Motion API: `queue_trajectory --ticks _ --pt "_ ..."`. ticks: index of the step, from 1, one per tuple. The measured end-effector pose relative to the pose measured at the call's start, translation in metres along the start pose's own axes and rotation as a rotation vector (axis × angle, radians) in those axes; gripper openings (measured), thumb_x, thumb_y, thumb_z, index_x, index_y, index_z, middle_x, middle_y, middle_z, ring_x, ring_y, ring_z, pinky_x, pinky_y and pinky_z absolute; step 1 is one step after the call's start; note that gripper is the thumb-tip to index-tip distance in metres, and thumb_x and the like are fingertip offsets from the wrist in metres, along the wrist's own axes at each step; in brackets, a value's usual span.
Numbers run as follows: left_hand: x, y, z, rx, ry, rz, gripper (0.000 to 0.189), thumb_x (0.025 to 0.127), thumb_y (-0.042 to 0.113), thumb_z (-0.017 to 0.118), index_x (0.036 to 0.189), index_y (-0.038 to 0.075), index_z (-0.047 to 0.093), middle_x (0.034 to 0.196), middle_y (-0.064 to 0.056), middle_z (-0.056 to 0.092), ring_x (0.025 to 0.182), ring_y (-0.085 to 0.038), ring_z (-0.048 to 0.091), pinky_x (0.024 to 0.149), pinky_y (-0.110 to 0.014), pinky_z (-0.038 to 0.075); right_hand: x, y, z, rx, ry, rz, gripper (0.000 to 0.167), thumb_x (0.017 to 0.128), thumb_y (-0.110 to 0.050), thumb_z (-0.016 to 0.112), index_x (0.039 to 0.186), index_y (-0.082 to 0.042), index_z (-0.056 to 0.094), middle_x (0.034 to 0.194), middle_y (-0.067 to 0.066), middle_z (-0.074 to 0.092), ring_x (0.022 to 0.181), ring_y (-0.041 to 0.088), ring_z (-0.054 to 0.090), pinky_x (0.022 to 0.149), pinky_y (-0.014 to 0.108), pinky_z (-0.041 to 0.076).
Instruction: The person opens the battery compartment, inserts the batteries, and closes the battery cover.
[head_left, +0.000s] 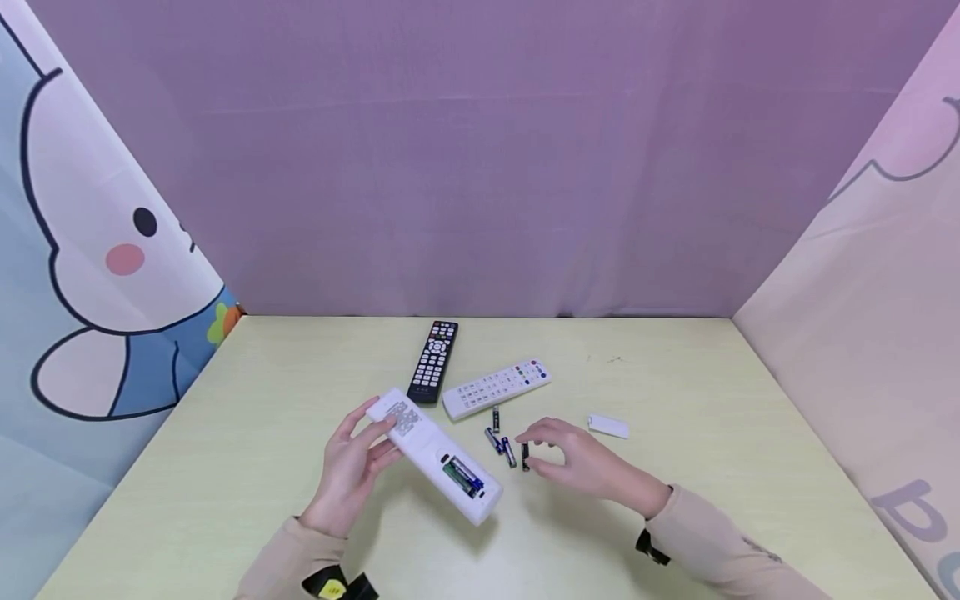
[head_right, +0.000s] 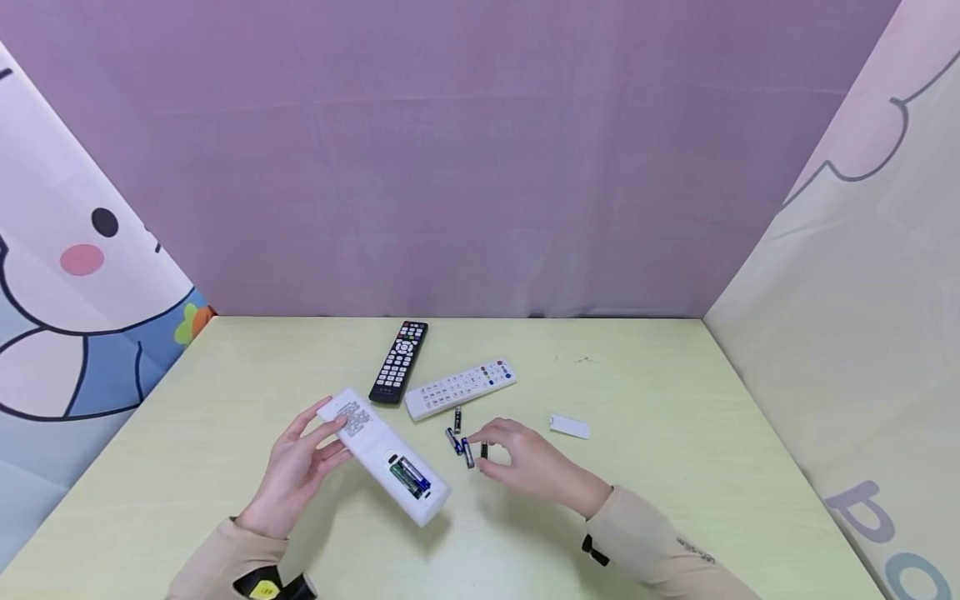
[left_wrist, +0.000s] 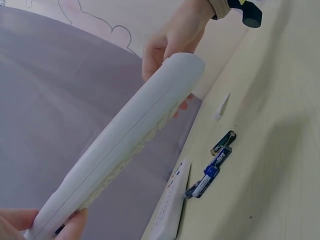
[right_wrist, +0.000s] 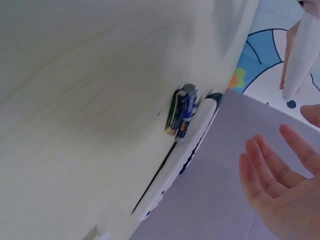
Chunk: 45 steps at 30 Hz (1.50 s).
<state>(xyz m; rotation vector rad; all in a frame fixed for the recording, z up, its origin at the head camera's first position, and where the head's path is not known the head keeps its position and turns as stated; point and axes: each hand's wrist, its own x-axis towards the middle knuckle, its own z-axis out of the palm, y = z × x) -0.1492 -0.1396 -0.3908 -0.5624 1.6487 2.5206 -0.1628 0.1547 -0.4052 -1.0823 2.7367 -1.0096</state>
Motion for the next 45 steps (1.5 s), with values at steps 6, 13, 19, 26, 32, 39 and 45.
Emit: queue_trajectory --ticks 6,13,19,26,32,39,45 --pt "-0.002 0.001 -0.003 0.0 0.008 0.002 0.052 0.084 -0.001 0.051 0.131 0.011 0.034 0.095 -0.003 0.058 0.073 -0.015 0.064 0.072 -0.026 0.054 -0.004 0.014 -0.008 -0.028 0.023 0.036 0.026 0.084 -0.014 0.058 0.109 -0.006 0.059 0.104 0.004 0.059 0.091 0.023 0.056 0.077 0.037 0.051" --pt "-0.003 0.003 -0.009 0.013 0.01 -0.003 0.054 0.084 0.001 0.052 0.133 0.012 0.032 0.095 -0.003 0.057 0.075 -0.015 0.064 0.074 -0.026 0.054 -0.008 0.03 -0.016 -0.072 0.046 0.063 0.026 0.083 -0.01 0.059 0.107 -0.004 0.06 0.102 0.008 0.06 0.088 0.024 0.056 0.074 0.037 0.052" --pt "-0.004 0.005 -0.013 0.026 0.005 -0.006 0.056 0.085 0.003 0.053 0.135 0.011 0.03 0.099 -0.003 0.056 0.075 -0.015 0.064 0.075 -0.025 0.053 -0.011 0.041 -0.022 -0.085 0.046 0.108 0.028 0.081 -0.01 0.06 0.108 -0.002 0.059 0.102 0.012 0.06 0.089 0.026 0.056 0.074 0.038 0.052" --pt "-0.003 0.005 -0.016 0.031 0.013 -0.002 0.056 0.085 0.003 0.053 0.135 0.011 0.03 0.101 -0.004 0.055 0.076 -0.014 0.064 0.076 -0.025 0.053 -0.014 0.058 -0.026 -0.071 0.038 0.174 0.031 0.079 -0.008 0.063 0.108 0.001 0.058 0.103 0.015 0.059 0.092 0.03 0.055 0.078 0.044 0.05" --pt "-0.003 0.005 -0.019 0.036 0.019 -0.004 0.056 0.085 0.003 0.053 0.135 0.011 0.029 0.099 -0.003 0.056 0.076 -0.014 0.064 0.076 -0.025 0.053 -0.017 0.071 -0.029 -0.051 0.027 0.213 0.034 0.077 -0.006 0.065 0.109 0.003 0.057 0.103 0.017 0.059 0.094 0.033 0.054 0.08 0.045 0.049" --pt "-0.003 0.006 -0.023 0.035 0.025 -0.007 0.056 0.085 0.004 0.054 0.135 0.012 0.029 0.098 -0.002 0.056 0.077 -0.013 0.064 0.076 -0.025 0.053 -0.018 0.083 -0.032 -0.016 0.046 0.226 0.035 0.075 -0.005 0.065 0.107 0.005 0.057 0.101 0.019 0.059 0.092 0.033 0.053 0.078 0.045 0.049" --pt "-0.003 0.006 -0.025 0.032 0.026 -0.01 0.055 0.086 0.003 0.052 0.135 0.012 0.03 0.094 0.0 0.058 0.076 -0.013 0.064 0.075 -0.025 0.053 -0.017 0.092 -0.03 -0.023 0.071 0.257 0.035 0.073 -0.004 0.067 0.105 0.006 0.058 0.101 0.02 0.059 0.092 0.033 0.054 0.079 0.045 0.048"
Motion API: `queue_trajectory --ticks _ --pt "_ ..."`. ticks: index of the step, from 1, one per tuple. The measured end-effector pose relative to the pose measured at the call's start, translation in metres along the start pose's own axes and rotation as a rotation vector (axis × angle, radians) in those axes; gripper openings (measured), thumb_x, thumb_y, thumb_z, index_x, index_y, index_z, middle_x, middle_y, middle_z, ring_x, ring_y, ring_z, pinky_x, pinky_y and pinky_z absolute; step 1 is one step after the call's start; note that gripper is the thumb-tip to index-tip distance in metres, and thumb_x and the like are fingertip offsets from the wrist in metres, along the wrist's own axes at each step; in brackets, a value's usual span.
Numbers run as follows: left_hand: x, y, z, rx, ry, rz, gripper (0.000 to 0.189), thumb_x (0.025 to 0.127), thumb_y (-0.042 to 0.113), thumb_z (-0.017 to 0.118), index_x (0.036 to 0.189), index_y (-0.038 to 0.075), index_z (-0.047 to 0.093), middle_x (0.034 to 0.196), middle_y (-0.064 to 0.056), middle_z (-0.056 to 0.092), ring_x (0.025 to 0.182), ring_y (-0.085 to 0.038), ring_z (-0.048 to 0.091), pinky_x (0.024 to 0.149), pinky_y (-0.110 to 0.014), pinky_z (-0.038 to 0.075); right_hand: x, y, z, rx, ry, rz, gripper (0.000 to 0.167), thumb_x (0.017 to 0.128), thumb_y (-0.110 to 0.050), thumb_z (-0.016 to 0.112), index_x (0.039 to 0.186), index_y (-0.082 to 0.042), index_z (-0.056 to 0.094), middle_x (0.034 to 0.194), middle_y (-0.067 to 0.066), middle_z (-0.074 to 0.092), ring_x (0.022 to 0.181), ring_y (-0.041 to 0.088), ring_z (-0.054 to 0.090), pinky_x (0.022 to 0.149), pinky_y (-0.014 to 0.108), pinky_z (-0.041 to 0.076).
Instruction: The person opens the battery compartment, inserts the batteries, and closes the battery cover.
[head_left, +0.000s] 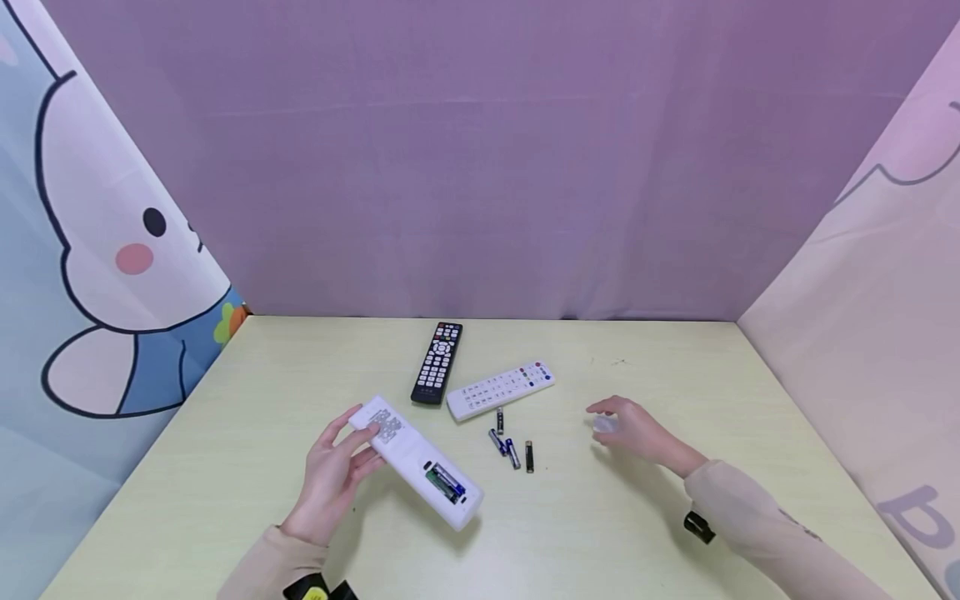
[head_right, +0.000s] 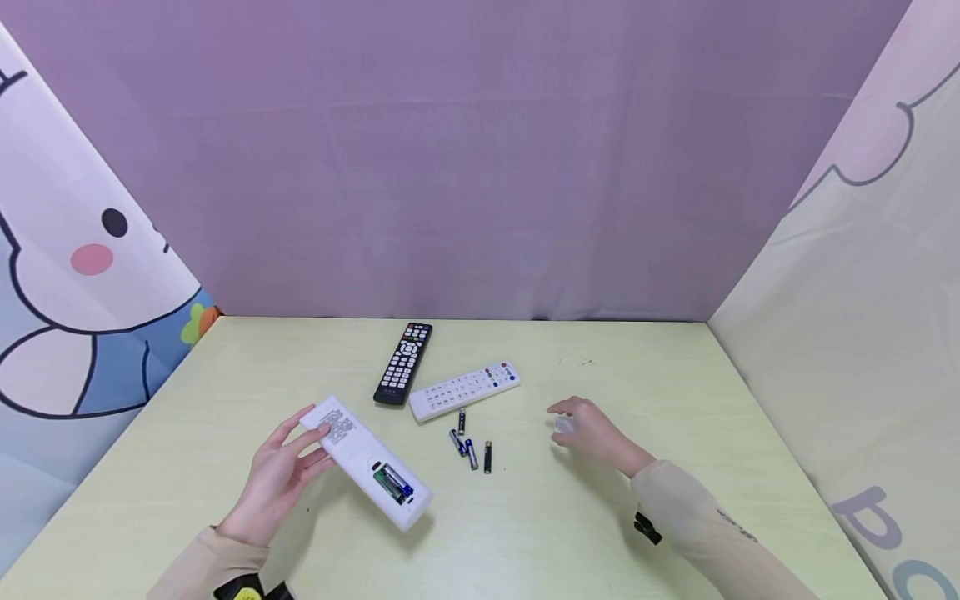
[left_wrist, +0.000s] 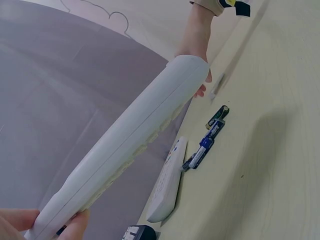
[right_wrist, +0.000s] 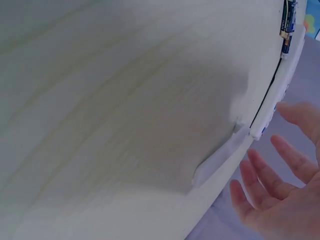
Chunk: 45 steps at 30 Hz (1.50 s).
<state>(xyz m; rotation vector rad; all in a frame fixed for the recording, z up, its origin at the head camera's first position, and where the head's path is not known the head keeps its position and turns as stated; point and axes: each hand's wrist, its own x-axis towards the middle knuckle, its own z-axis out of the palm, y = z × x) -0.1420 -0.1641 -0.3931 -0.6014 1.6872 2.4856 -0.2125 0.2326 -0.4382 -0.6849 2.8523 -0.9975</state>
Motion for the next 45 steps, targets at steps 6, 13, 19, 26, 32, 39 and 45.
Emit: queue_trajectory --ticks 6,13,19,26,32,39,45 --pt "0.001 0.0 -0.001 -0.001 0.001 0.002 0.056 0.085 0.004 0.053 0.135 0.012 0.029 0.094 0.0 0.057 0.076 -0.013 0.064 0.075 -0.025 0.053 0.002 0.003 0.001 -0.013 0.004 0.041 0.036 0.071 -0.003 0.069 0.104 0.009 0.058 0.094 0.019 0.058 0.087 0.032 0.055 0.074 0.041 0.051" --pt "0.001 0.0 -0.001 0.001 -0.002 0.002 0.056 0.086 0.004 0.053 0.135 0.012 0.029 0.095 0.0 0.057 0.076 -0.013 0.064 0.075 -0.024 0.053 0.005 0.008 0.003 -0.063 0.011 0.044 0.034 0.069 -0.002 0.07 0.099 0.01 0.06 0.086 0.015 0.057 0.079 0.026 0.055 0.068 0.035 0.053" --pt "0.001 -0.001 0.0 -0.001 -0.002 0.0 0.055 0.085 0.003 0.052 0.135 0.012 0.03 0.095 -0.001 0.057 0.076 -0.014 0.064 0.075 -0.025 0.053 0.007 0.009 0.004 -0.056 -0.003 0.093 0.032 0.07 -0.003 0.07 0.099 0.008 0.061 0.085 0.013 0.056 0.078 0.024 0.053 0.064 0.03 0.051" --pt "0.001 -0.001 0.001 -0.003 -0.002 -0.001 0.056 0.085 0.004 0.053 0.135 0.012 0.03 0.095 -0.001 0.057 0.075 -0.014 0.064 0.076 -0.026 0.053 0.008 0.012 0.005 -0.05 -0.018 0.122 0.03 0.071 -0.004 0.07 0.097 0.007 0.062 0.086 0.013 0.056 0.078 0.023 0.053 0.063 0.029 0.05" --pt "0.001 -0.002 0.001 0.005 -0.002 0.0 0.056 0.085 0.003 0.052 0.135 0.012 0.03 0.095 -0.001 0.056 0.075 -0.014 0.064 0.076 -0.026 0.053 0.009 0.014 0.006 -0.045 -0.011 0.131 0.027 0.069 -0.001 0.069 0.095 0.007 0.062 0.084 0.012 0.056 0.075 0.02 0.05 0.061 0.026 0.047" --pt "0.003 -0.004 0.0 0.015 0.009 -0.001 0.055 0.086 0.003 0.052 0.135 0.012 0.03 0.093 0.0 0.057 0.074 -0.013 0.064 0.074 -0.025 0.054 0.009 0.016 0.007 -0.015 -0.013 0.155 0.024 0.072 -0.002 0.067 0.094 0.005 0.062 0.083 0.009 0.055 0.075 0.019 0.05 0.063 0.027 0.048" --pt "0.003 -0.004 0.0 0.011 0.012 -0.003 0.055 0.085 0.003 0.052 0.135 0.012 0.03 0.094 -0.001 0.057 0.074 -0.013 0.064 0.074 -0.025 0.054 0.008 0.011 0.006 0.008 0.031 0.147 0.022 0.076 -0.006 0.065 0.095 0.005 0.061 0.083 0.009 0.057 0.075 0.019 0.053 0.064 0.028 0.049"
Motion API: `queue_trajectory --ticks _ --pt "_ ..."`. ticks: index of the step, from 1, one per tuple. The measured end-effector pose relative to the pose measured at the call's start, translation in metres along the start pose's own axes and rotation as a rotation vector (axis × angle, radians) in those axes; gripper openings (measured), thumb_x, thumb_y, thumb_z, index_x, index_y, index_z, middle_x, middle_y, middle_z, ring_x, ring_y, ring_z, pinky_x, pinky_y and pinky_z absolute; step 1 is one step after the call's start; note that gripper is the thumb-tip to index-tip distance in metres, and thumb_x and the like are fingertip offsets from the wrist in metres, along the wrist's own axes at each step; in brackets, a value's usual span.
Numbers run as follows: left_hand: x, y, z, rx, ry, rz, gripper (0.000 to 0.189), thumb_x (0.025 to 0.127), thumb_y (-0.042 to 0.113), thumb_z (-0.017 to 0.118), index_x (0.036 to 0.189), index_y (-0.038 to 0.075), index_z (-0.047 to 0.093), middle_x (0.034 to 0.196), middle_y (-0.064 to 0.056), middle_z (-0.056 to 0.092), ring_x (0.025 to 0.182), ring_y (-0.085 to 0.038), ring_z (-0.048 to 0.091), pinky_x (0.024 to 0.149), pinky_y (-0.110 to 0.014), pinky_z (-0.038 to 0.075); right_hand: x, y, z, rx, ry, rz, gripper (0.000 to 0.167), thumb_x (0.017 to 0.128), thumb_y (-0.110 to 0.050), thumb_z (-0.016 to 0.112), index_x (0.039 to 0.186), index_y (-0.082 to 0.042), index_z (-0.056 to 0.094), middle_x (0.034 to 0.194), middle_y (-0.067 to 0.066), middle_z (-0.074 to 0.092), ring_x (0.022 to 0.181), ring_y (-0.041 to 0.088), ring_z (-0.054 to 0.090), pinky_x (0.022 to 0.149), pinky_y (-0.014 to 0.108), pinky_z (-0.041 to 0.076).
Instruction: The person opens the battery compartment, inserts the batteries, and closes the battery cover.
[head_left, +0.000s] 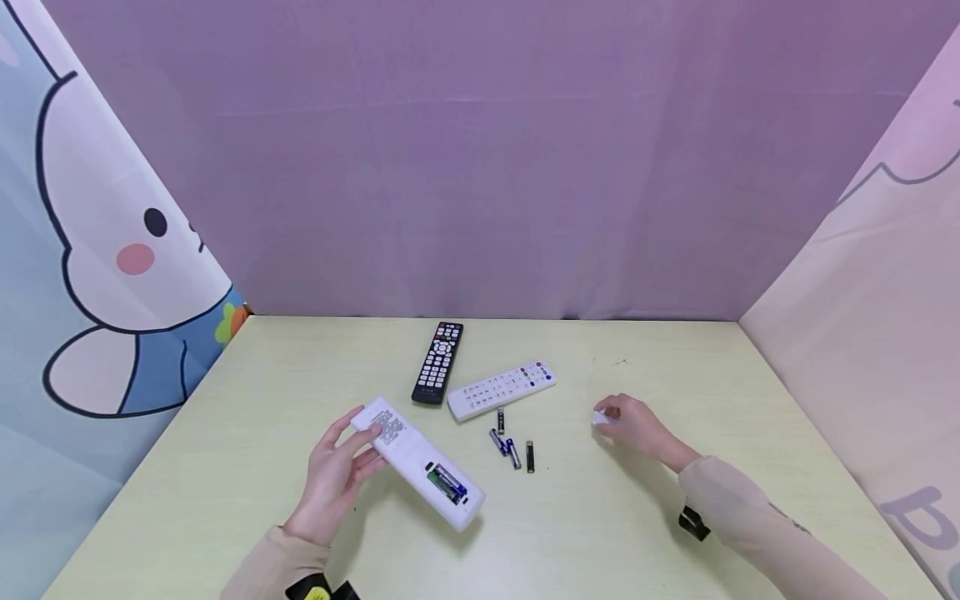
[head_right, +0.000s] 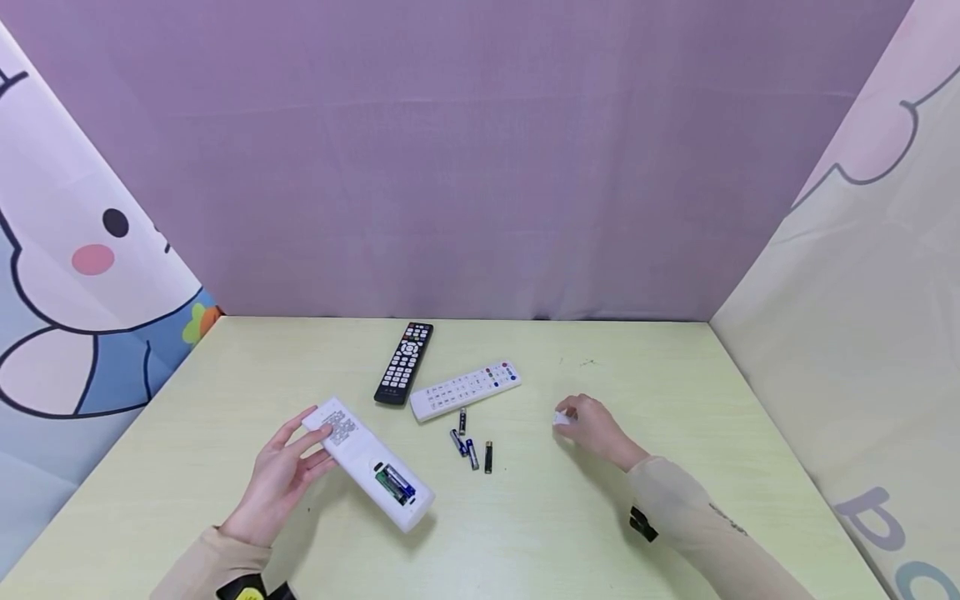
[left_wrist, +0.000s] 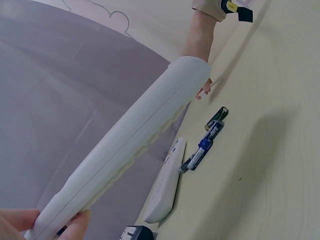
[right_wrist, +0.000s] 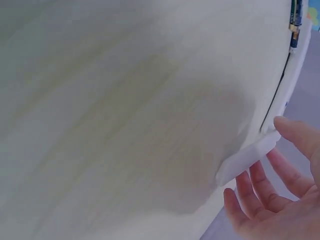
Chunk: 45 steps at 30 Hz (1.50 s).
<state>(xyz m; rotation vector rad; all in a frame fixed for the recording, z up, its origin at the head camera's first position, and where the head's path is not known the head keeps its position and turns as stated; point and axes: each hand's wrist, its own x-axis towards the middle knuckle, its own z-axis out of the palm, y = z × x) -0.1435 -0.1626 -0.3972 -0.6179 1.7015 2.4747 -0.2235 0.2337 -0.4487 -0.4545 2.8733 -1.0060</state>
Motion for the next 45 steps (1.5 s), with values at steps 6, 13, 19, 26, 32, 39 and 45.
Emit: queue_trajectory --ticks 6,13,19,26,32,39,45 --pt "0.0 0.0 0.001 0.007 -0.004 0.001 0.055 0.085 0.003 0.052 0.135 0.012 0.03 0.094 -0.001 0.057 0.074 -0.013 0.064 0.074 -0.025 0.054 -0.001 -0.01 -0.001 0.051 0.035 -0.032 0.024 0.076 -0.006 0.067 0.095 0.005 0.061 0.084 0.01 0.059 0.077 0.022 0.056 0.064 0.027 0.049" --pt "0.0 -0.001 0.002 0.005 0.001 0.002 0.054 0.085 0.002 0.052 0.134 0.012 0.031 0.092 0.0 0.058 0.073 -0.014 0.064 0.073 -0.025 0.054 -0.003 -0.023 0.0 0.13 0.05 -0.009 0.027 0.077 -0.011 0.067 0.1 0.003 0.06 0.087 0.009 0.061 0.078 0.021 0.057 0.063 0.024 0.051" --pt "0.001 -0.001 0.002 -0.002 -0.008 0.005 0.055 0.085 0.002 0.052 0.135 0.011 0.03 0.093 -0.001 0.057 0.074 -0.014 0.064 0.074 -0.025 0.054 -0.005 -0.04 0.001 0.198 0.083 -0.013 0.03 0.077 -0.011 0.067 0.102 0.003 0.059 0.088 0.011 0.062 0.078 0.022 0.059 0.065 0.023 0.053" --pt "0.0 0.0 0.003 -0.012 -0.012 0.005 0.056 0.084 0.001 0.052 0.135 0.01 0.029 0.093 -0.002 0.057 0.074 -0.015 0.064 0.076 -0.026 0.053 -0.011 -0.065 0.005 0.304 0.128 -0.057 0.03 0.076 -0.011 0.068 0.102 0.003 0.059 0.09 0.011 0.062 0.082 0.022 0.059 0.07 0.02 0.053" --pt "-0.001 0.001 0.006 -0.004 -0.021 0.004 0.057 0.085 0.002 0.052 0.136 0.011 0.028 0.1 -0.005 0.055 0.076 -0.014 0.064 0.078 -0.026 0.052 -0.015 -0.084 0.007 0.367 0.144 -0.064 0.033 0.076 -0.012 0.069 0.103 0.003 0.058 0.093 0.013 0.062 0.084 0.023 0.059 0.07 0.02 0.053" --pt "0.0 0.001 0.01 -0.015 -0.018 0.002 0.056 0.085 0.002 0.053 0.135 0.011 0.03 0.098 -0.004 0.056 0.075 -0.015 0.064 0.077 -0.027 0.053 -0.016 -0.097 0.013 0.429 0.159 -0.048 0.03 0.076 -0.011 0.069 0.101 0.003 0.06 0.09 0.011 0.063 0.082 0.02 0.059 0.069 0.019 0.053" --pt "0.001 -0.001 0.013 -0.024 -0.013 0.006 0.054 0.085 0.001 0.052 0.134 0.011 0.031 0.094 -0.003 0.057 0.074 -0.015 0.064 0.075 -0.027 0.054 -0.018 -0.109 0.017 0.495 0.169 -0.021 0.029 0.075 -0.012 0.069 0.1 0.002 0.061 0.088 0.009 0.063 0.081 0.018 0.06 0.068 0.021 0.053"
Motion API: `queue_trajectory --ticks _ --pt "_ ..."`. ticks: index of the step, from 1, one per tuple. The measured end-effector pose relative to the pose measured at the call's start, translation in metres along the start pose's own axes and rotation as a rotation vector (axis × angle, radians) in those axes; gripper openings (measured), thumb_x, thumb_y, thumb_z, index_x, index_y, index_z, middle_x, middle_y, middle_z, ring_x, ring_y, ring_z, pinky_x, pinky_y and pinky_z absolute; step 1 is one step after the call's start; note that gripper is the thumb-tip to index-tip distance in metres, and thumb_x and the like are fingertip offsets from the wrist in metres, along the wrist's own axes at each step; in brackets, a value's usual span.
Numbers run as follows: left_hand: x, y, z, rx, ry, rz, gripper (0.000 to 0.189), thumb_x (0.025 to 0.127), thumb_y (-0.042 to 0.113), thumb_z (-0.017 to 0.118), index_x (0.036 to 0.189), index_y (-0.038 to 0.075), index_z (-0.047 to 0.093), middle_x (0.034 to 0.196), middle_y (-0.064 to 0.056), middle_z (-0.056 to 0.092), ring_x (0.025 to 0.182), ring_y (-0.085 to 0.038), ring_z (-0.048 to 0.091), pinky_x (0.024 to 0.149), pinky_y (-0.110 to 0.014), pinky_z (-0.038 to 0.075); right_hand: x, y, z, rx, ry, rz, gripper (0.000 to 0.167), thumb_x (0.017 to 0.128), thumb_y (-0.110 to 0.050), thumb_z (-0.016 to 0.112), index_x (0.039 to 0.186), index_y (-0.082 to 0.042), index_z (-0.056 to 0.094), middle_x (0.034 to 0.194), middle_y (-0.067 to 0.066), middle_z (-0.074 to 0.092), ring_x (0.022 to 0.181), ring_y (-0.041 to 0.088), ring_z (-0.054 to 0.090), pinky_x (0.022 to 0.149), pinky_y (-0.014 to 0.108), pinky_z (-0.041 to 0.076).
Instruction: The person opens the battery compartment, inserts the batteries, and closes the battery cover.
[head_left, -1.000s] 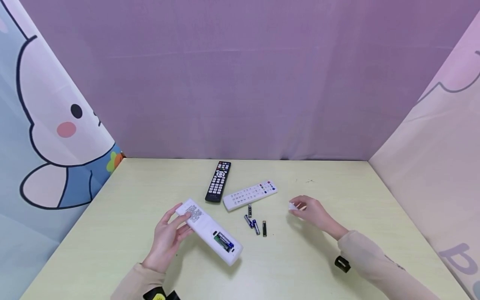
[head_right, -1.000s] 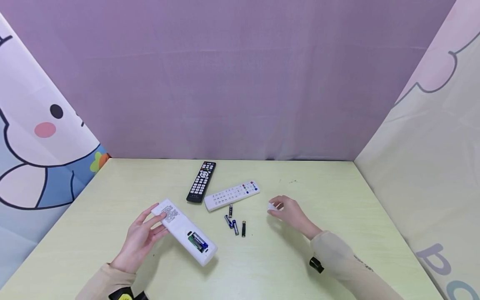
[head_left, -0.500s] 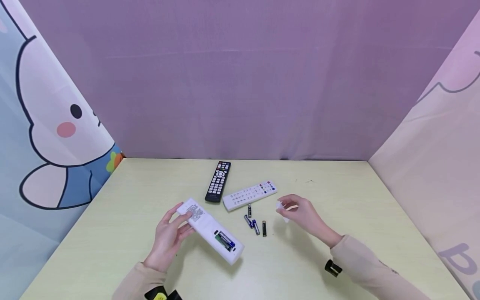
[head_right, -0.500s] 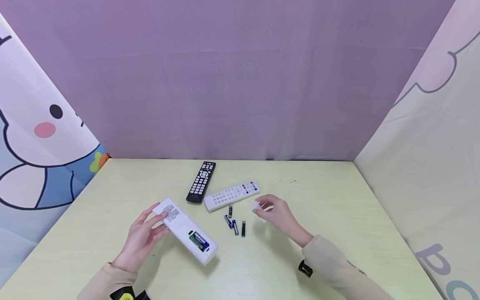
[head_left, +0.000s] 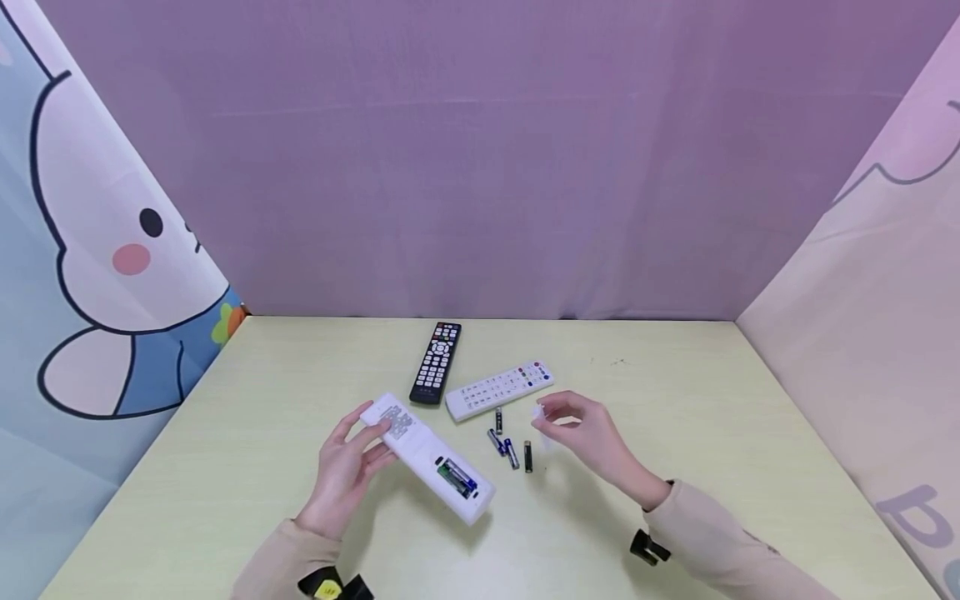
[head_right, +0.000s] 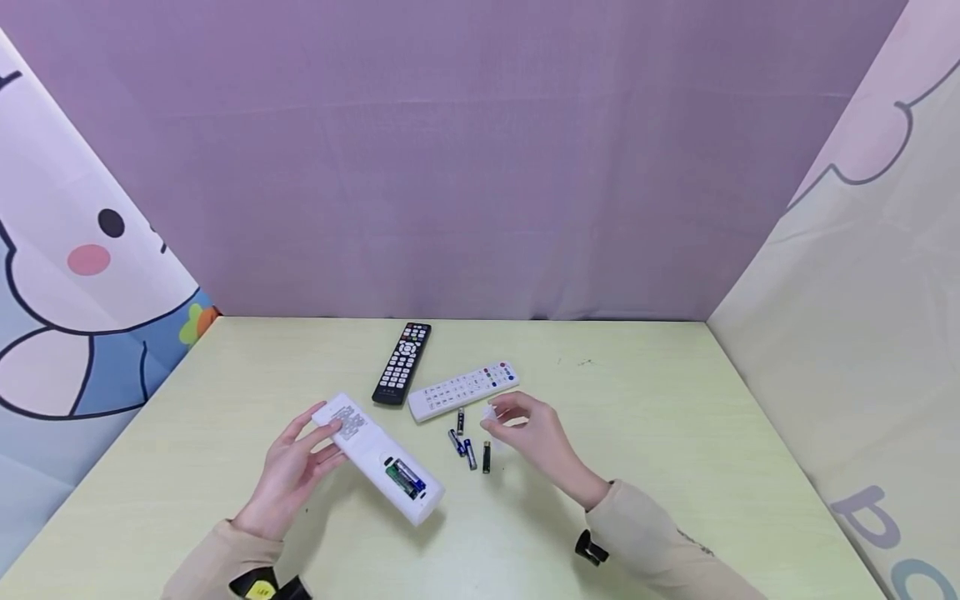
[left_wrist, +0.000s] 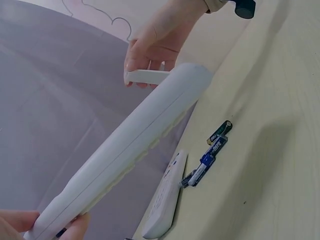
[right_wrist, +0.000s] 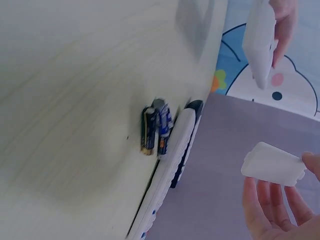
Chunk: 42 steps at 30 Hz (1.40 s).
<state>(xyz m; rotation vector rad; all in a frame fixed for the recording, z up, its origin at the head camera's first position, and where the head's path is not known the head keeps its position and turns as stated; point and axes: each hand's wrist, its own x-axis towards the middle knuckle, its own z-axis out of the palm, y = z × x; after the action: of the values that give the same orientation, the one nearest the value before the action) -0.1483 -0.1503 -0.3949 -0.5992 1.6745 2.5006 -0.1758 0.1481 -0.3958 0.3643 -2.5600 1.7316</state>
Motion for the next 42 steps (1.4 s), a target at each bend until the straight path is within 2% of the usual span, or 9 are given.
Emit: queue_trajectory --ticks 8,14,21,32,42 --pt "0.001 -0.002 0.004 -0.018 0.005 0.002 0.053 0.084 0.001 0.053 0.132 0.012 0.034 0.093 -0.003 0.058 0.073 -0.016 0.064 0.074 -0.027 0.054 -0.005 -0.012 0.011 0.049 0.013 0.047 0.028 0.074 -0.007 0.069 0.1 0.002 0.06 0.087 0.009 0.062 0.083 0.019 0.059 0.069 0.02 0.053" --pt "0.002 -0.004 0.006 -0.03 0.012 0.008 0.051 0.084 0.0 0.053 0.13 0.013 0.035 0.091 -0.002 0.059 0.072 -0.016 0.064 0.071 -0.026 0.055 -0.009 -0.016 0.019 0.092 0.026 0.032 0.028 0.073 -0.012 0.071 0.098 -0.002 0.062 0.087 0.007 0.062 0.082 0.015 0.059 0.068 0.022 0.054" --pt "0.002 -0.005 0.01 -0.031 0.017 0.025 0.051 0.084 -0.001 0.052 0.13 0.011 0.035 0.092 -0.003 0.058 0.072 -0.016 0.064 0.07 -0.027 0.055 -0.014 -0.025 0.031 0.132 0.038 0.032 0.029 0.073 -0.01 0.071 0.099 -0.001 0.062 0.087 0.006 0.062 0.082 0.015 0.058 0.069 0.021 0.054" --pt "0.005 -0.008 0.013 -0.042 0.031 0.04 0.051 0.083 -0.001 0.053 0.13 0.009 0.035 0.086 -0.001 0.061 0.068 -0.014 0.065 0.066 -0.024 0.055 -0.018 -0.026 0.046 0.183 -0.006 -0.003 0.029 0.073 -0.007 0.07 0.098 0.002 0.06 0.088 0.011 0.061 0.08 0.015 0.059 0.065 0.024 0.055" --pt "0.008 -0.01 0.015 -0.041 0.034 0.044 0.052 0.083 -0.001 0.053 0.131 0.009 0.035 0.086 -0.002 0.061 0.068 -0.014 0.065 0.067 -0.025 0.055 -0.019 -0.028 0.058 0.115 -0.025 -0.089 0.026 0.072 -0.007 0.071 0.095 0.0 0.061 0.084 0.009 0.061 0.076 0.012 0.058 0.065 0.022 0.055"
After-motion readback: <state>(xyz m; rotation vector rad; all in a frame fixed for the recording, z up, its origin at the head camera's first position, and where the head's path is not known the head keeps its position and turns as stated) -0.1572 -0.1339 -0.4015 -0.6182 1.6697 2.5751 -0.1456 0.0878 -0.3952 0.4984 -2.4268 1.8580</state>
